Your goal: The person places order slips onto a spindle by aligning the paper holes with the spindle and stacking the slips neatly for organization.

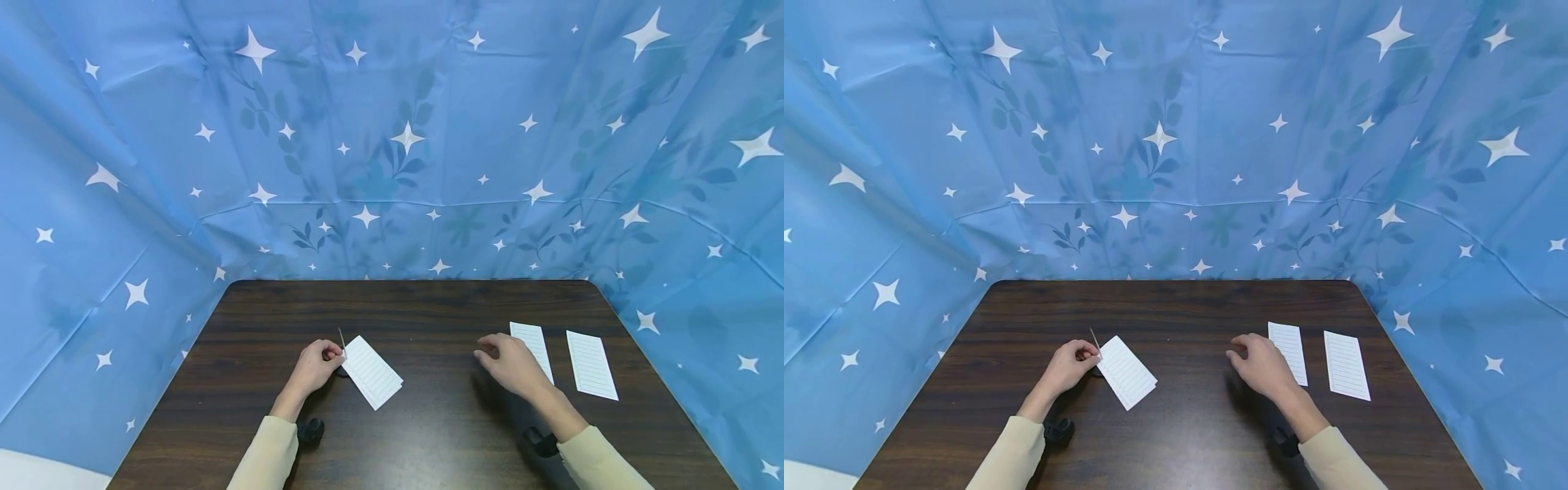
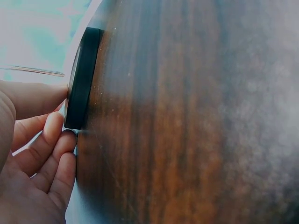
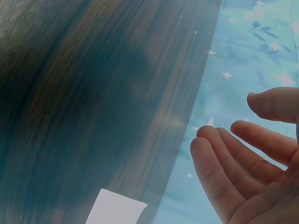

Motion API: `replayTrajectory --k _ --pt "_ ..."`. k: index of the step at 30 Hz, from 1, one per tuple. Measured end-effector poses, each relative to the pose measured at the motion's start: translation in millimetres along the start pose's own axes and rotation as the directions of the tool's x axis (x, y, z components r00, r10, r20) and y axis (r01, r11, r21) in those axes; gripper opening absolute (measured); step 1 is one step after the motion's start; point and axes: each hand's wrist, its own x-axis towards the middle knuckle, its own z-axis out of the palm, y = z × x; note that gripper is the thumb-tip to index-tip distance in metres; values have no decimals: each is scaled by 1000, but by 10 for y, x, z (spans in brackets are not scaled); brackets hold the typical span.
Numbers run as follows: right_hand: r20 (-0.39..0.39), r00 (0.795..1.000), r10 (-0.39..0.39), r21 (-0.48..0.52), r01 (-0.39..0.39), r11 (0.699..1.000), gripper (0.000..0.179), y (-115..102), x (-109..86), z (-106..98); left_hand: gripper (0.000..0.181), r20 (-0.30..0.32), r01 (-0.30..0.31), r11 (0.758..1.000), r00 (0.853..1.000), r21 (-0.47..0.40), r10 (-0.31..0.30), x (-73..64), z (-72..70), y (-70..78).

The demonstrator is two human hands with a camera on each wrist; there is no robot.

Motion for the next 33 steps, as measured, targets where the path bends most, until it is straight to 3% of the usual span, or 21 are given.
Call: replayTrajectory --k 6,33 --pt "-6 1000 16 -23 -16 1000 27 47 -14 -11 6 -3 -23 1000 1000 -4 23 -17 9 -15" --pt "2 996 90 -110 -89 990 30 402 -16 -137 7 -15 -19 1000 1000 -1 19 0 10 -4"
